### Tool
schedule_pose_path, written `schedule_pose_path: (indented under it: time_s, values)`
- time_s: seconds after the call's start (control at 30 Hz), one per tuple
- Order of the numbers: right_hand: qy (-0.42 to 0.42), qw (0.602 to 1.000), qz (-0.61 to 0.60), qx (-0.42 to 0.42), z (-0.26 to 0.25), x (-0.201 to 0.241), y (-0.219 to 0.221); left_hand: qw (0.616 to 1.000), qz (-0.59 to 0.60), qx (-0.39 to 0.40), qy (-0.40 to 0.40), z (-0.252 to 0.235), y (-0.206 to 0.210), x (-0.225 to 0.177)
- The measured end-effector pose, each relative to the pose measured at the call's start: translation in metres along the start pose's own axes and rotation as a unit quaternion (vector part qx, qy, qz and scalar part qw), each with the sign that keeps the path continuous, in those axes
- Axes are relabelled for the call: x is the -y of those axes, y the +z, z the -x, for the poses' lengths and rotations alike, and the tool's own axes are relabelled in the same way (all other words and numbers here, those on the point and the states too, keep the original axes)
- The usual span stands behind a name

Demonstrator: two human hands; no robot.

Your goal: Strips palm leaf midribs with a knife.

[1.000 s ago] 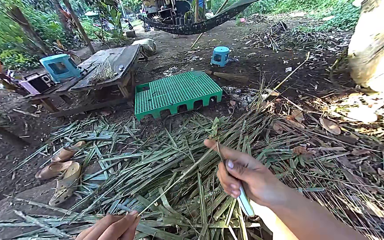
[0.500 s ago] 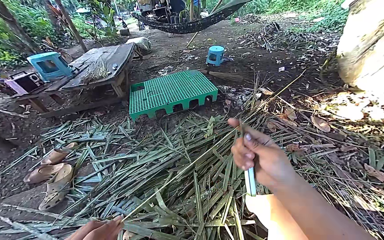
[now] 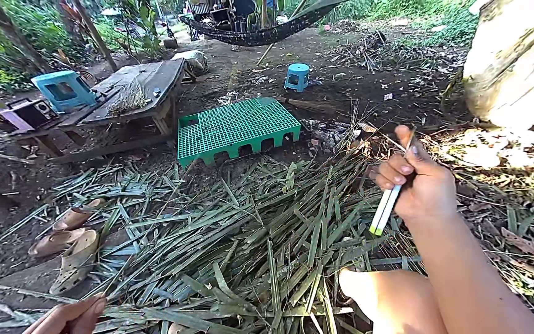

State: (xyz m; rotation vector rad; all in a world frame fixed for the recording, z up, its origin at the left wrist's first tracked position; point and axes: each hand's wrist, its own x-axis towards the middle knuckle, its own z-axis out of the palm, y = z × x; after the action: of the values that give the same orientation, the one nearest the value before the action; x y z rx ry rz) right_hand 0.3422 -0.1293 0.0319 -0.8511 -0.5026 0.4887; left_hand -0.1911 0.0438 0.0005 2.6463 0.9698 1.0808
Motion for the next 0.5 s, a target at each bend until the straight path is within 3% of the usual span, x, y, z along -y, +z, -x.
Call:
schedule_pose_path:
  time_s: [0.1,0.23,0.3,0.43,0.5]
  values:
    - [0.049,0.998,0.036,0.032,0.005,-0.009,0.003,1.0,-0.009,0.012,-0.009,-0.01,0.003,-0.014]
    - [0.212,0.931,0.031,0.294,0.055,-0.046,0.044,1.0,-0.004,0.004,0.019,-0.035,0.039,-0.072]
    - [0.235,0.904,-0.002,0.356,0.085,-0.064,0.067,0.998,0.007,0.01,0.061,-0.049,0.063,-0.095]
    - [0.173,0.948,-0.036,0.265,0.115,-0.075,0.089,0.989,0.032,0.032,0.141,-0.075,0.105,-0.137]
    - [0.127,0.971,-0.016,0.201,0.104,-0.072,0.085,0.977,0.12,0.015,0.176,-0.09,0.11,-0.168]
